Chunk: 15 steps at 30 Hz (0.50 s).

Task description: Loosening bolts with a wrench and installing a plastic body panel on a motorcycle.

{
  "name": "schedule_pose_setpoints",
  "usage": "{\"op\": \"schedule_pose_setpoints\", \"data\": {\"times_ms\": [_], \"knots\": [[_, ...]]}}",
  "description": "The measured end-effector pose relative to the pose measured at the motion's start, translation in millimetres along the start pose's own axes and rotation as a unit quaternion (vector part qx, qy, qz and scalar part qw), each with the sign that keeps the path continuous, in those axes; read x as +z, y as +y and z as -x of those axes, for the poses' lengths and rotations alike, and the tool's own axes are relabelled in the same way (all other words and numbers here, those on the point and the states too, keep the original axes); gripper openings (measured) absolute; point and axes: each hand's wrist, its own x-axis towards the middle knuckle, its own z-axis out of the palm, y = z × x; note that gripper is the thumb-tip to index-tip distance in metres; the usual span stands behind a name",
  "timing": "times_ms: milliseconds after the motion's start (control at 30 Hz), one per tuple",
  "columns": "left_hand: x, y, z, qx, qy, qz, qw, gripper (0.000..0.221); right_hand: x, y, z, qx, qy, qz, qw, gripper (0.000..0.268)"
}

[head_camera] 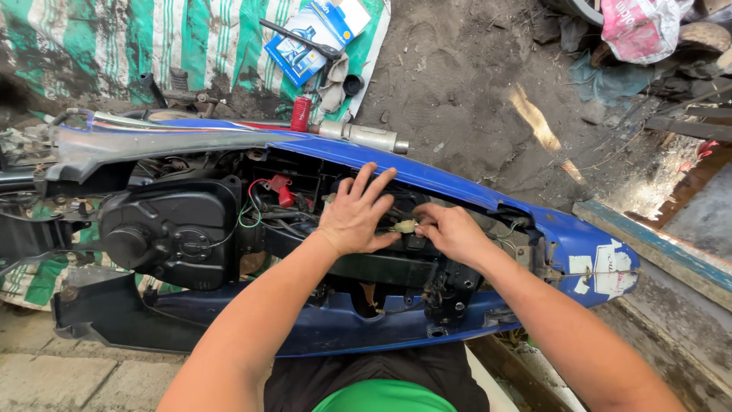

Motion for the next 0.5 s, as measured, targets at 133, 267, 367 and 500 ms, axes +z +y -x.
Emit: {"op": "schedule_pose_setpoints", "data": {"times_ms": [133,267,367,500], "knots": [[-3.9,-3.5,-15.0,-0.029,0.073,-0.001,0.997,0.050,6.2,3.6,-1.2,-0.003,0.011,0.046,0.999,0.024],[-11.2,-7.2,-36.7,-0.015,0.088,-0.003,0.996,0.050,20.7,21.0,3.6,-0.066,0.068,0.119,0.988,0.023],[-12.8,-20.2,-48.3,0.054,0.034,0.051,0.997,0.044,28.9,39.1,0.8,-0.149,0.167,0.215,0.951,0.019],[-48.7,4.4,-55.0,-0.010,-0.156,0.036,0.987,0.050,22.5,27.0,4.0,-0.109,0.204,0.083,0.969,0.017]]}}
